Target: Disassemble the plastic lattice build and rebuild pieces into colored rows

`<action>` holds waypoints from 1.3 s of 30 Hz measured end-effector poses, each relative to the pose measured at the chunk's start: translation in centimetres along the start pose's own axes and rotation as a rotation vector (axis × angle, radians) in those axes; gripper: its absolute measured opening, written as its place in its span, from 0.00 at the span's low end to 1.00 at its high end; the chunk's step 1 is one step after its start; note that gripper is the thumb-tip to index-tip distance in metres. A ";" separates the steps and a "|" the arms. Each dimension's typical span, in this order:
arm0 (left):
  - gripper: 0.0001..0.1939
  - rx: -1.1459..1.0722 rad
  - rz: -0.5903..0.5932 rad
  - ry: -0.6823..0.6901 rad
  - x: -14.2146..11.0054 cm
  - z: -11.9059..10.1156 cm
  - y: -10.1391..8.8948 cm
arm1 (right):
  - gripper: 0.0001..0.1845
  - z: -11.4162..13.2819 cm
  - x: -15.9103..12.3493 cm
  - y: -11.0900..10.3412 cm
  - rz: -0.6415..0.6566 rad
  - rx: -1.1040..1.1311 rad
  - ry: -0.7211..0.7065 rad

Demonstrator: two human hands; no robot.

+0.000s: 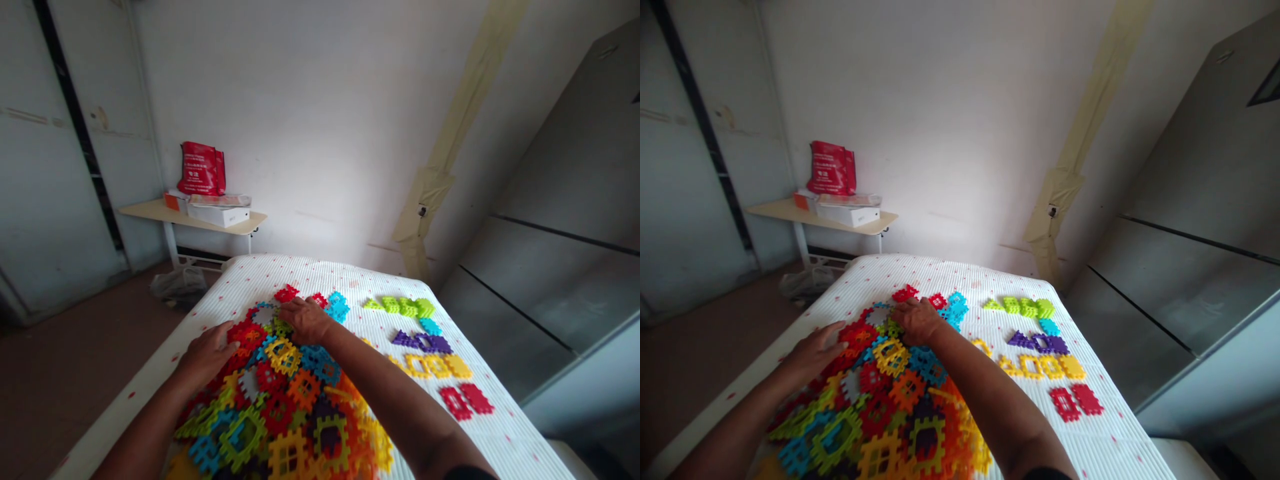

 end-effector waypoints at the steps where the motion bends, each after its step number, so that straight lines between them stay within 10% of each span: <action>1: 0.28 -0.015 0.024 0.007 0.0 0.0 0.4 | 0.29 0.2 0.2 0.0 0.018 0.009 -0.009; 24: 0.32 -0.250 0.242 0.060 -1.3 -2.2 3.8 | 0.11 0.0 -2.0 0.5 -0.092 0.011 -0.017; 34: 0.32 -0.267 0.207 0.033 -1.4 -2.7 3.2 | 0.08 -4.7 -9.0 1.8 -0.328 1.036 0.574; 39: 0.28 -0.214 0.137 0.104 -0.9 -2.9 3.1 | 0.15 -4.3 -11.3 2.0 -0.365 1.570 0.648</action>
Point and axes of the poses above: each hand's wrist, its own x-axis towards the middle knuckle, its own y-axis out of the palm, z = x × y, the point moved 8 cm from there along x, towards the middle knuckle, and after that the axes turned 9 degrees about -x, right-handed, at the moved point
